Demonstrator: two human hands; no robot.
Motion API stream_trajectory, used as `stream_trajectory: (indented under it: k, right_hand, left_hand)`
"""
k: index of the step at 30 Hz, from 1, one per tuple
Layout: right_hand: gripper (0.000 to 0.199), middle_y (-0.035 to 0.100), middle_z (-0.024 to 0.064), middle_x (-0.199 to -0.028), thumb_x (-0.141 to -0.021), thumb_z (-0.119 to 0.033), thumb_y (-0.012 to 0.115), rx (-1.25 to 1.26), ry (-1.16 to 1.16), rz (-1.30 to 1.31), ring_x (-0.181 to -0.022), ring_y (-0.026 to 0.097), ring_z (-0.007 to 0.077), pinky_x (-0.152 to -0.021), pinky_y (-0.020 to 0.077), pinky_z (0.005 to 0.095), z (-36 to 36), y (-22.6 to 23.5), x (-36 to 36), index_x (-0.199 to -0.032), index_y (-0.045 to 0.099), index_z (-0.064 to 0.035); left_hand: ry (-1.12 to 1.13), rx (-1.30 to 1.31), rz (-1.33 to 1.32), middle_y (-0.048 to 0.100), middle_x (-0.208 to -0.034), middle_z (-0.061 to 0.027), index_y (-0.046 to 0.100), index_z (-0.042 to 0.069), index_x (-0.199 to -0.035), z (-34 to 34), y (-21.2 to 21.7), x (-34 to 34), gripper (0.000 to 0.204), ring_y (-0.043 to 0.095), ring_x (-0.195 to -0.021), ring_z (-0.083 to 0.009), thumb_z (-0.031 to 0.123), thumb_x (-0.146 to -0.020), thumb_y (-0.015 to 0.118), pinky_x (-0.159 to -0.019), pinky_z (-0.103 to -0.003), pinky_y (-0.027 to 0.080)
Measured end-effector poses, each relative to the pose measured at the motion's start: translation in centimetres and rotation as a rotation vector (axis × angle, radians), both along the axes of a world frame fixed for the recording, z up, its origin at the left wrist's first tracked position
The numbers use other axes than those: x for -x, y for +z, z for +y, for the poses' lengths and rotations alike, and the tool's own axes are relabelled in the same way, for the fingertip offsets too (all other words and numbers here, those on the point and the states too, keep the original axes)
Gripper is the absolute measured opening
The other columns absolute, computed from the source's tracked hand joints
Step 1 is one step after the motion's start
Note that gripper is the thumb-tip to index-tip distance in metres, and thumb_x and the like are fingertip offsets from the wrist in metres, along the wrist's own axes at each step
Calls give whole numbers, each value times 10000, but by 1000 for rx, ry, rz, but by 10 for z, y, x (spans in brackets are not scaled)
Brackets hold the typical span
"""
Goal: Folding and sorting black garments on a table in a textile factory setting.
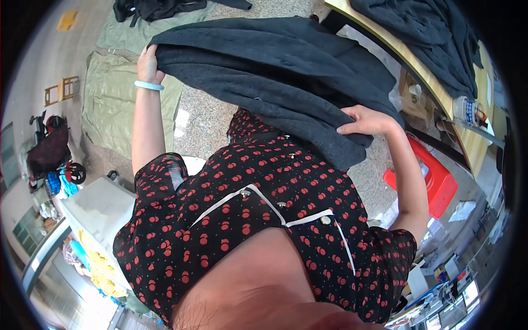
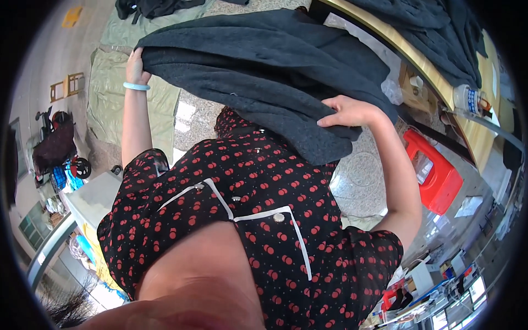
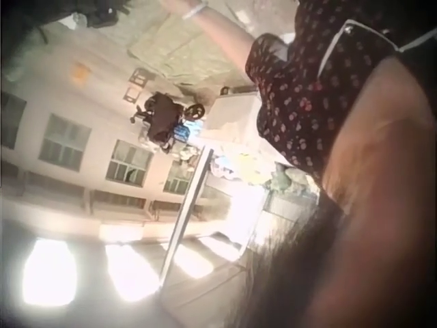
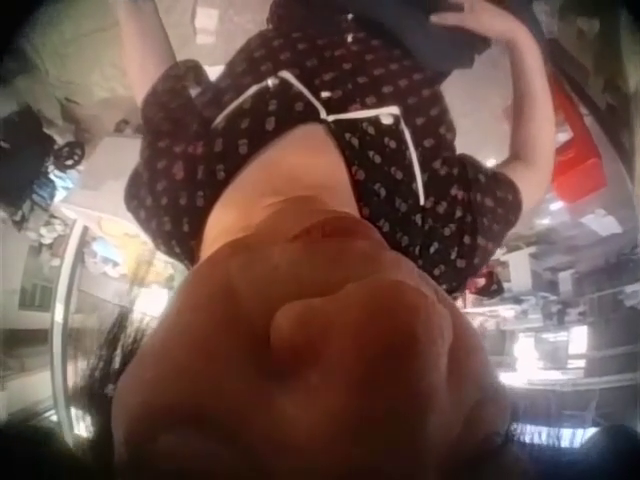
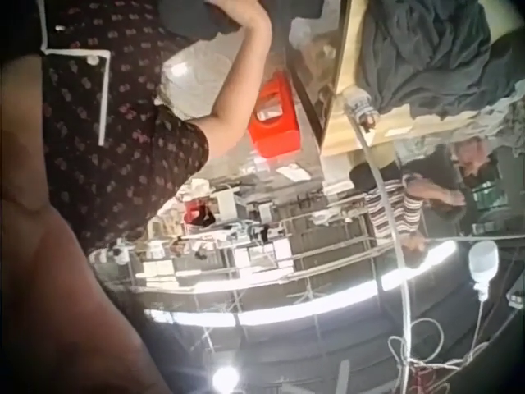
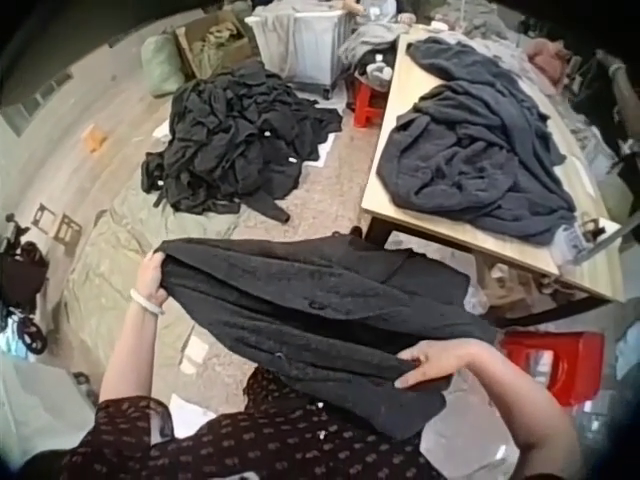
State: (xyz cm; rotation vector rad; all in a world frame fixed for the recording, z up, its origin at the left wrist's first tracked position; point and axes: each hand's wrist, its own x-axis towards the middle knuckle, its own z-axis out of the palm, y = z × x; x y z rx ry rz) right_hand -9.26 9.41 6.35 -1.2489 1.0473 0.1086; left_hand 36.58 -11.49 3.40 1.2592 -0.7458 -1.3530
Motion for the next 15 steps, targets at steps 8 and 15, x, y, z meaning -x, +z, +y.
stream_trajectory:
  k: [8, 15]
  right_hand:
    - [233, 620, 74, -808, -796, -188, 519, 601, -387, 262, -713, 593, 229, -657, 459, 327, 58, -41, 11, -983, 533, -49]
    - [126, 587, 116, -898, -745, -147, 576, 801, -330, 825, -886, 546, 290, -723, 447, 366, 69, -9, -8, -856, 608, -97]
  left_hand:
    - [-142, -348, -738, 600, -909, -163, 547, -9, -1024, -18, -82, -5, 329, 601, -787, -238, 190, -761, 556, -680, -342, 487]
    - [-857, 831, -1010, 571, -1016, -147, 565, 31, -1036, 45, -4, 210, 326, 526, -965, -289, 188, -756, 618, -861, -348, 398]
